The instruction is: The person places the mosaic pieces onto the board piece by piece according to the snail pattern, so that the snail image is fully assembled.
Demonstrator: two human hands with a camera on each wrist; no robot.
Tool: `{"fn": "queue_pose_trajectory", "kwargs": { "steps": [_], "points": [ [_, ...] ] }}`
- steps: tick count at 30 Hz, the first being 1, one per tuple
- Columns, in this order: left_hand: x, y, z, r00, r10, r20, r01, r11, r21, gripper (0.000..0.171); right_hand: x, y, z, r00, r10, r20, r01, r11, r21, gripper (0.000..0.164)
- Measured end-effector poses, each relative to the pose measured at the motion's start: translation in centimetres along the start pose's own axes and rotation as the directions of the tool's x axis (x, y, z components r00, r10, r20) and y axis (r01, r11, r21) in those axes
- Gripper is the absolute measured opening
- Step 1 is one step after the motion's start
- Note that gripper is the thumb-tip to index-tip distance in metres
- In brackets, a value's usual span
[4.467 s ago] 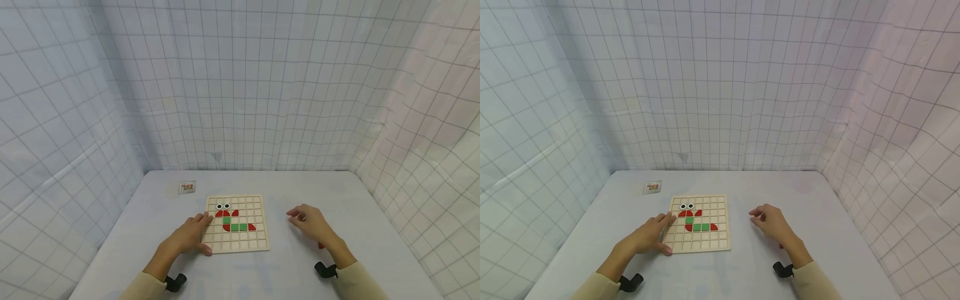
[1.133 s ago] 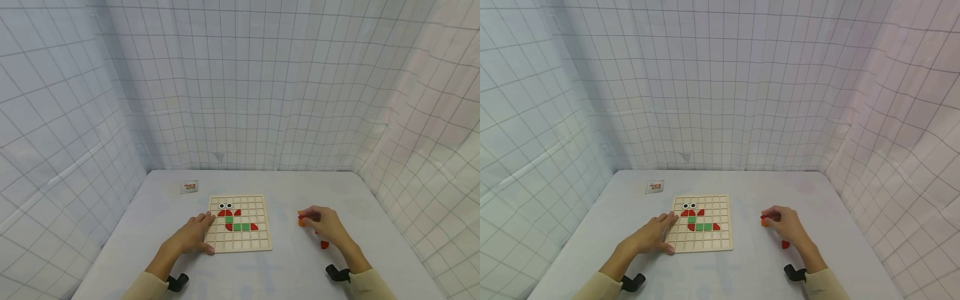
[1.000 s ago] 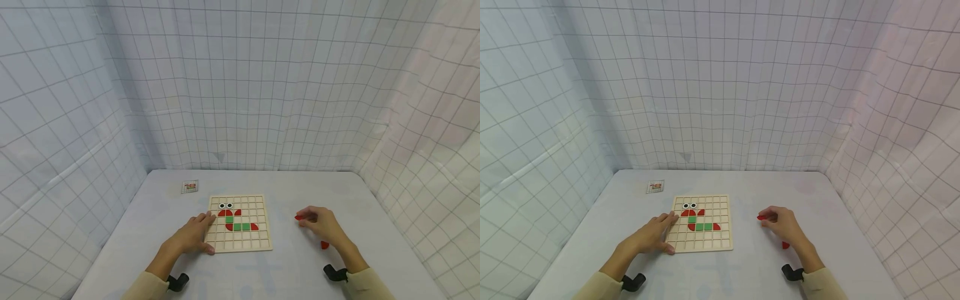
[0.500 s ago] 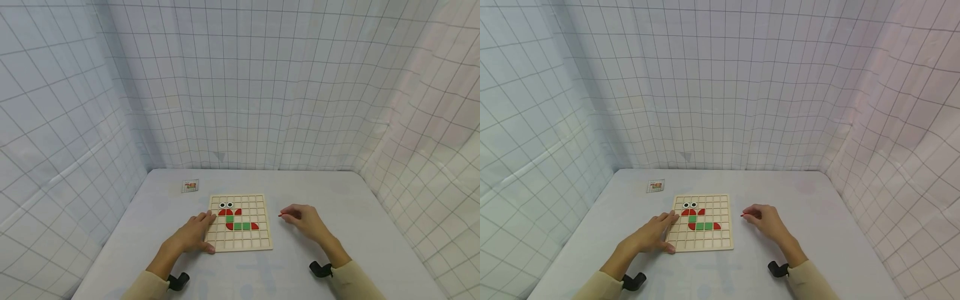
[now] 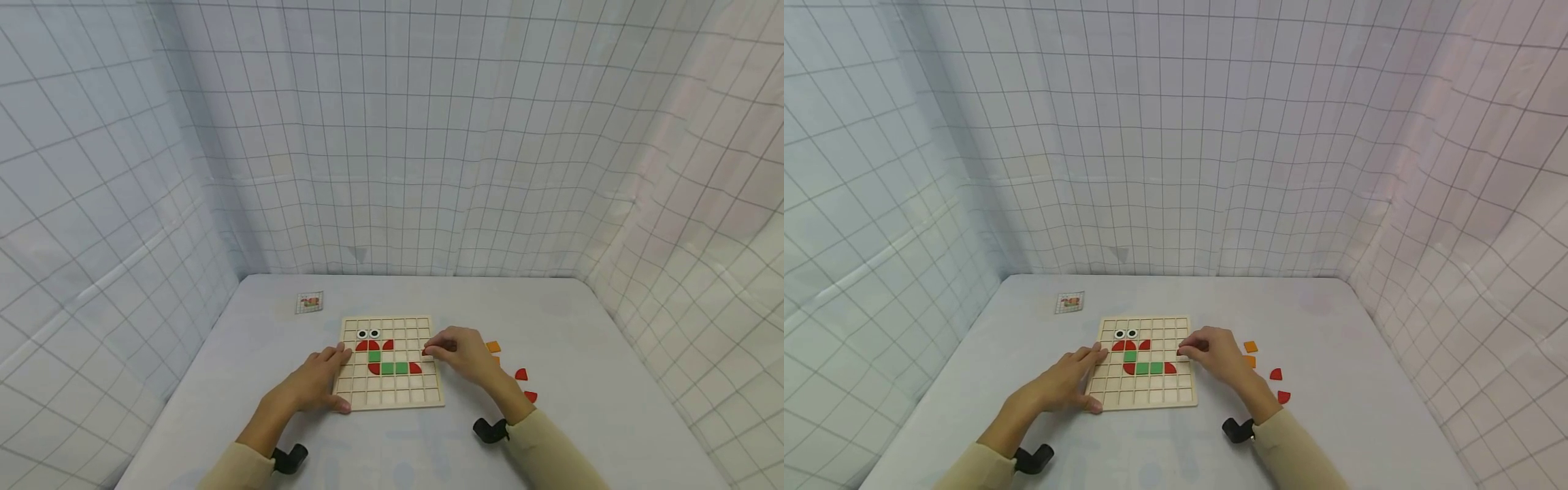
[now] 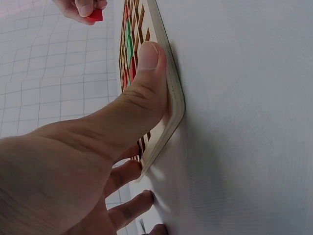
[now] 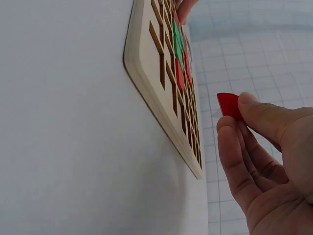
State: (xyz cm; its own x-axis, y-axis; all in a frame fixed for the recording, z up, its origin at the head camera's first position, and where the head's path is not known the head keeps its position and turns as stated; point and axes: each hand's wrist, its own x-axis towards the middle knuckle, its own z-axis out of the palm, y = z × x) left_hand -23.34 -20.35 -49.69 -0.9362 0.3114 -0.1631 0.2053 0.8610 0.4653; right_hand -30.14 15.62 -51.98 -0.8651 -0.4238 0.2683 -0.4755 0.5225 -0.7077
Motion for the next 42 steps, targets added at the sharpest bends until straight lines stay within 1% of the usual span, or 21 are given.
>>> {"fn": "queue_pose_trajectory", "kwargs": {
  "steps": [6, 10, 17, 21, 24, 28, 35, 42],
  "points": [
    [-0.2, -0.3, -0.2, 1.0, 0.001, 0.029, 0.001, 0.999, -0.048, 0.119, 1.3, -1.2, 1.9, 0.999, 0.029, 0.033, -0.029, 0.999, 0.024, 0.005],
    [-0.4, -0.4, -0.1, 0.999, 0.01, 0.04, -0.008, 0.998, -0.065, 0.118, 1.8, -2.1, 3.1, 0.998, 0.034, 0.051, -0.034, 0.999, 0.017, 0.005],
    [-0.4, -0.3, -0.1, 0.999, 0.029, 0.031, -0.027, 0.998, -0.059, 0.117, 2.8, -3.1, 4.9, 0.998, 0.015, 0.066, -0.015, 1.0, -0.01, 0.006],
    [-0.4, -0.5, -0.2, 0.999, 0.031, 0.03, -0.029, 0.998, -0.06, 0.117, 3.3, -3.4, 5.6, 0.998, -0.003, 0.067, 0.004, 1.0, -0.02, 0.003],
    [-0.4, -0.5, -0.1, 0.999, 0.027, 0.034, -0.025, 0.997, -0.066, 0.117, 3.7, -3.5, 6.0, 0.997, 0.0, 0.072, 0.002, 1.0, -0.022, 0.005],
    [-0.4, -0.5, -0.1, 0.999, 0.025, 0.036, -0.023, 0.997, -0.075, 0.117, 3.9, -3.8, 6.5, 0.995, 0.022, 0.099, -0.019, 0.999, -0.029, 0.005],
    [-0.5, -0.5, -0.1, 0.999, 0.039, 0.035, -0.037, 0.997, -0.067, 0.116, 4.0, -4.5, 6.4, 0.988, 0.043, 0.146, -0.038, 0.999, -0.031, 0.005],
    [-0.7, -0.5, -0.1, 0.999, 0.031, 0.036, -0.029, 0.997, -0.073, 0.116, 4.1, -4.6, 6.6, 0.989, 0.05, 0.14, -0.044, 0.998, -0.047, 0.005]
  ]
}}
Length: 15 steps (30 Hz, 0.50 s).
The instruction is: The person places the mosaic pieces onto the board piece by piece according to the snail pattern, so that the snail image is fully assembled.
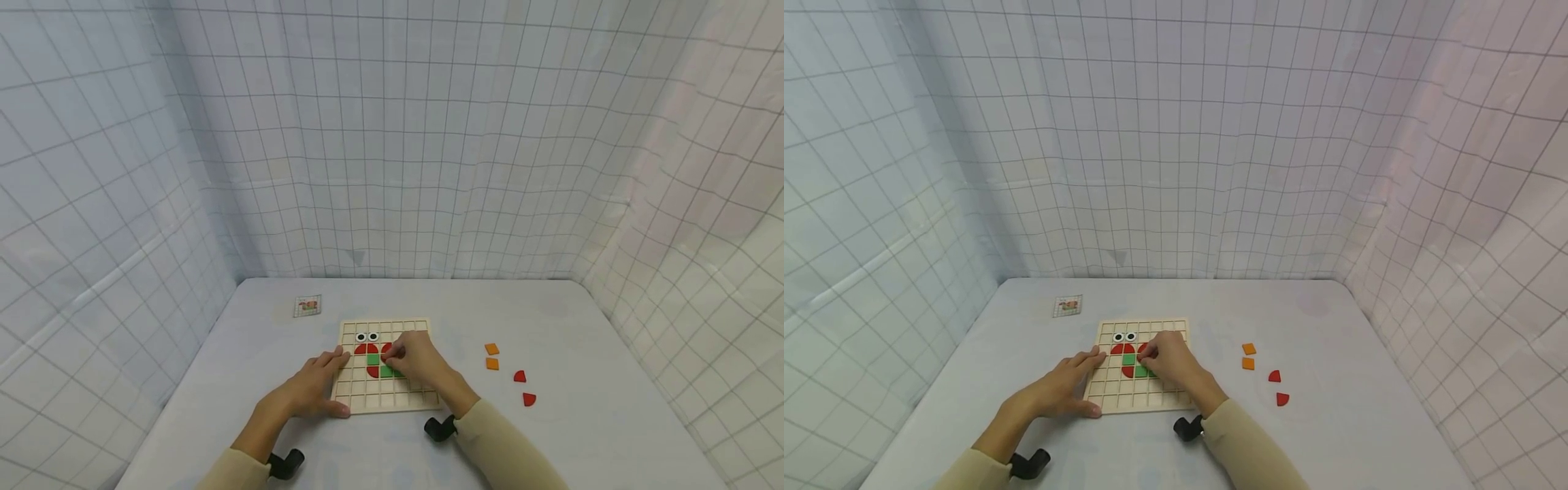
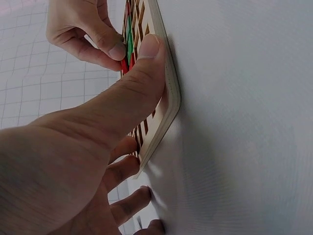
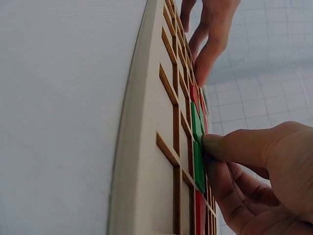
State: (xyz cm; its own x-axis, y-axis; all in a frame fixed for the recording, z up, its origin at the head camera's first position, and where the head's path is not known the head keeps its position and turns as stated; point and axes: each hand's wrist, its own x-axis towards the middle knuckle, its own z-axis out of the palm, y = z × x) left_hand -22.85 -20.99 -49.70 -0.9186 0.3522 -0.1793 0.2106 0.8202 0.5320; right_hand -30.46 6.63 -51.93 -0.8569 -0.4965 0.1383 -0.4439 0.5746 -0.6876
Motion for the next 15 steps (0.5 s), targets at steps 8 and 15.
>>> {"fn": "queue_pose_trajectory", "kwargs": {
  "steps": [8, 15],
  "points": [
    [0.11, -0.15, 0.13, 1.0, 0.015, -0.004, -0.015, 1.0, -0.012, 0.117, 0.22, 0.08, 0.39, 0.999, 0.006, -0.043, -0.007, 1.0, -0.026, 0.006],
    [0.06, -0.08, 0.12, 1.0, 0.005, 0.001, -0.005, 1.0, -0.012, 0.117, 0.16, 0.07, 0.24, 0.999, 0.006, -0.041, -0.007, 0.999, -0.036, 0.007]
  ]
}}
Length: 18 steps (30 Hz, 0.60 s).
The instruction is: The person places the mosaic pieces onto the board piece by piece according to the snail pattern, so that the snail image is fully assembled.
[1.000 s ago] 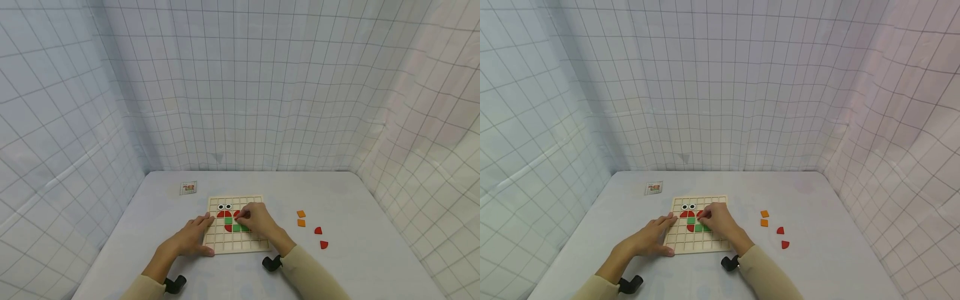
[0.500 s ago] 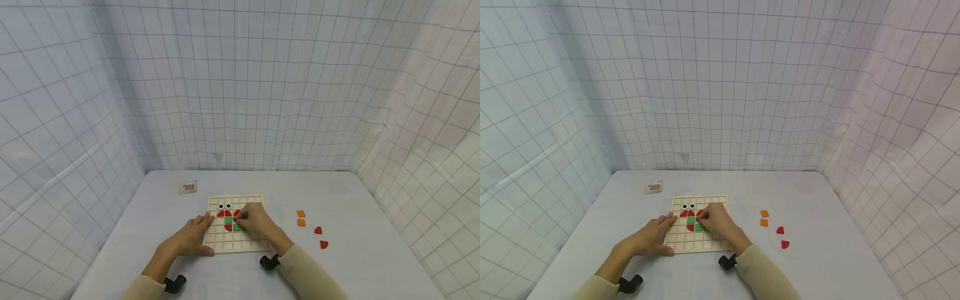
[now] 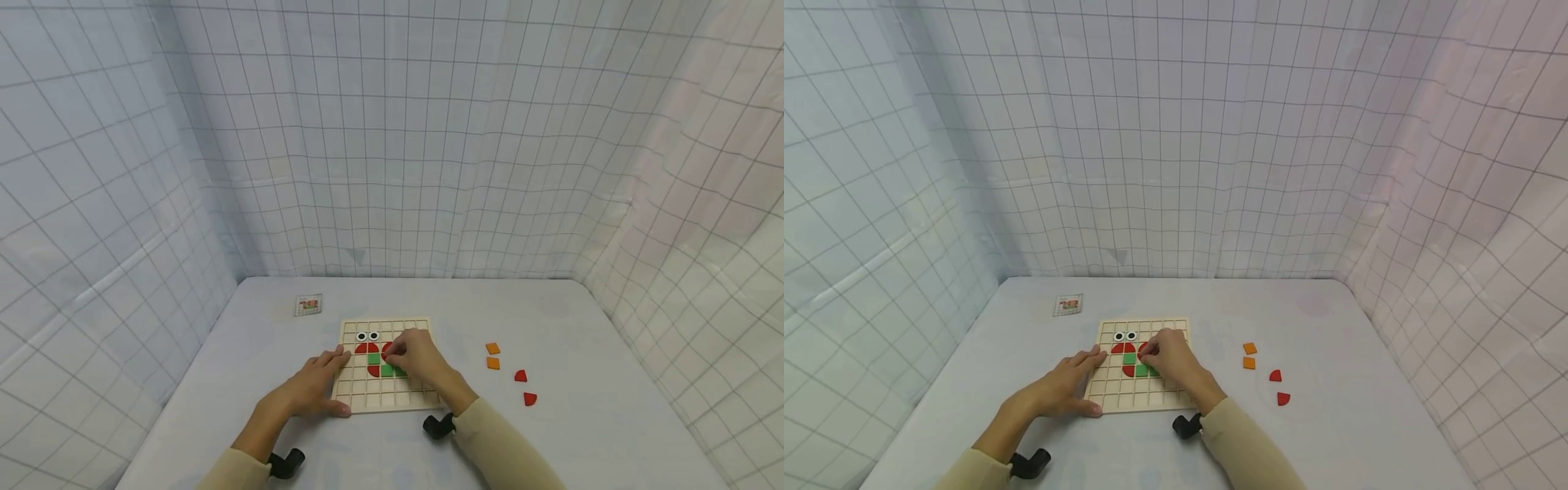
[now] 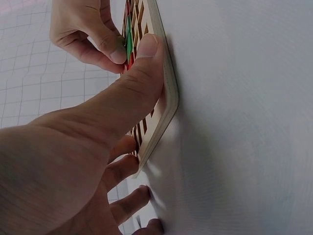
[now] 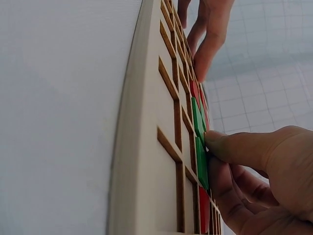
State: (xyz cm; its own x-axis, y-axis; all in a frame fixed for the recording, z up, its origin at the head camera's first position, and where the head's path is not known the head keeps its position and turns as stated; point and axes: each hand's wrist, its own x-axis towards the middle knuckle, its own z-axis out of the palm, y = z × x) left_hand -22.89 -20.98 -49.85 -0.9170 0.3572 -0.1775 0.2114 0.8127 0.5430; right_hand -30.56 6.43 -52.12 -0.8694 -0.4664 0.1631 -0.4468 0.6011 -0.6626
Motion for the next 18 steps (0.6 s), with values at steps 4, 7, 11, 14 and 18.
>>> {"fn": "queue_pose_trajectory", "kwargs": {
  "steps": [4, 7, 11, 14, 18],
  "points": [
    [0.0, 0.0, 0.0, 1.0, -0.004, 0.002, 0.004, 1.0, -0.009, 0.116, 0.0, 0.1, -0.2, 1.0, -0.007, 0.0, 0.007, 1.0, 0.007, 0.004],
    [-0.1, 0.0, 0.1, 1.0, -0.005, -0.003, 0.005, 1.0, -0.009, 0.116, -0.2, 0.1, -0.4, 1.0, -0.004, 0.002, 0.004, 1.0, 0.023, 0.004],
    [0.0, 0.1, 0.1, 1.0, -0.002, -0.01, 0.002, 1.0, -0.008, 0.116, -0.4, 0.4, -0.9, 1.0, -0.008, -0.002, 0.008, 0.999, 0.035, 0.006],
    [0.0, 0.1, 0.1, 1.0, -0.002, -0.009, 0.002, 1.0, -0.005, 0.116, -0.6, 0.7, -1.3, 1.0, -0.026, -0.003, 0.026, 0.999, 0.031, 0.007],
    [0.0, 0.2, 0.0, 1.0, -0.003, -0.005, 0.003, 1.0, -0.005, 0.116, -1.0, 1.1, -2.0, 0.999, -0.032, -0.008, 0.032, 0.999, 0.017, 0.008]
  ]
}}
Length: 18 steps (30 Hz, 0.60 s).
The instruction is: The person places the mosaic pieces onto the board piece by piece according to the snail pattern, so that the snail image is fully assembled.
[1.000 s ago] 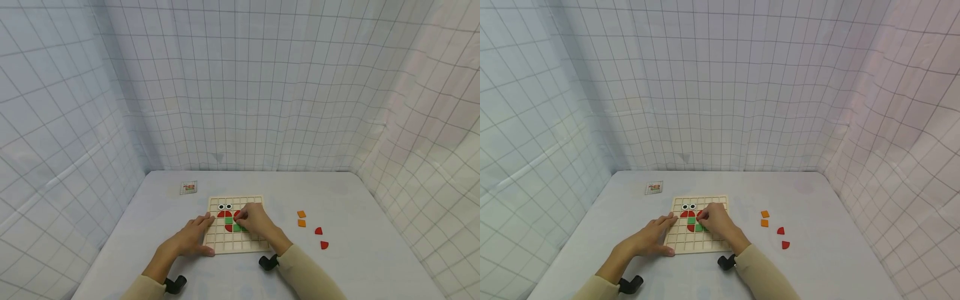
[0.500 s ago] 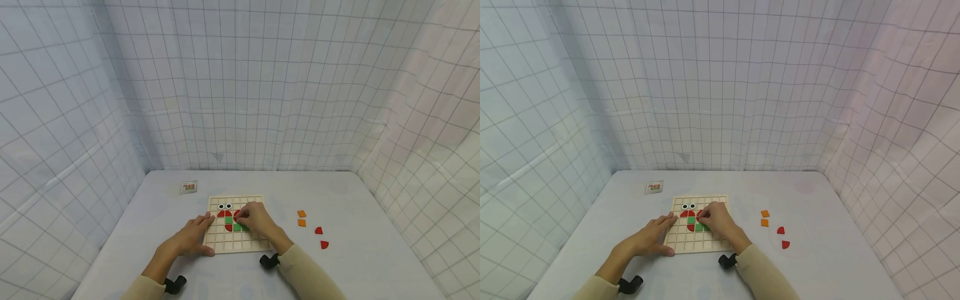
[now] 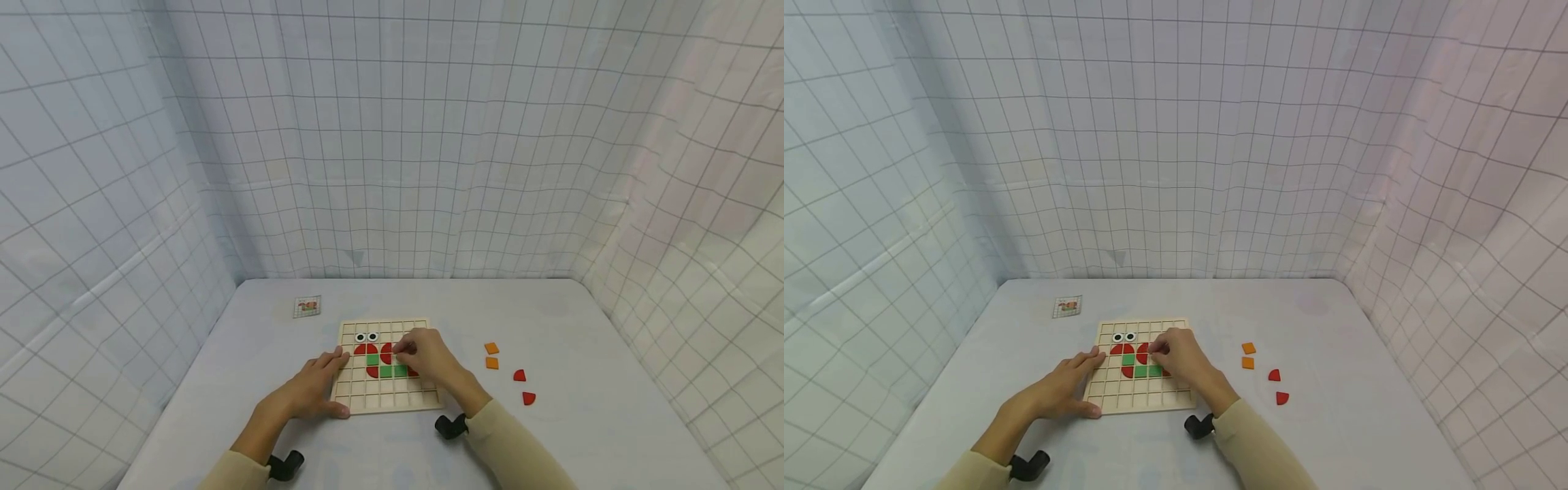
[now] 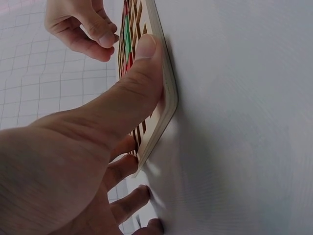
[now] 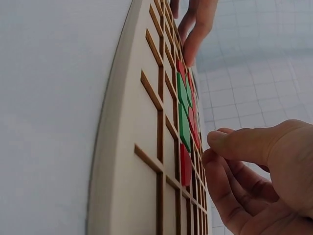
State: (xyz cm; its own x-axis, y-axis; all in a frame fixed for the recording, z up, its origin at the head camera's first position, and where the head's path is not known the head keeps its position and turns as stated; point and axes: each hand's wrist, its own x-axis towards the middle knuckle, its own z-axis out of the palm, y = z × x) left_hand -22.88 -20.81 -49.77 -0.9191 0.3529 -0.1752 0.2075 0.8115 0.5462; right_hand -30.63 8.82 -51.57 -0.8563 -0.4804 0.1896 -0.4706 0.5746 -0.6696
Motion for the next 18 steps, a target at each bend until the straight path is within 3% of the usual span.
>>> {"fn": "queue_pose_trajectory", "kwargs": {
  "steps": [18],
  "points": [
    [0.1, 0.5, 0.1, 1.0, -0.026, -0.001, 0.026, 0.999, -0.018, 0.117, -3.4, 4.5, -5.3, 0.995, 0.074, -0.061, -0.08, 0.993, -0.088, 0.016]
  ]
}}
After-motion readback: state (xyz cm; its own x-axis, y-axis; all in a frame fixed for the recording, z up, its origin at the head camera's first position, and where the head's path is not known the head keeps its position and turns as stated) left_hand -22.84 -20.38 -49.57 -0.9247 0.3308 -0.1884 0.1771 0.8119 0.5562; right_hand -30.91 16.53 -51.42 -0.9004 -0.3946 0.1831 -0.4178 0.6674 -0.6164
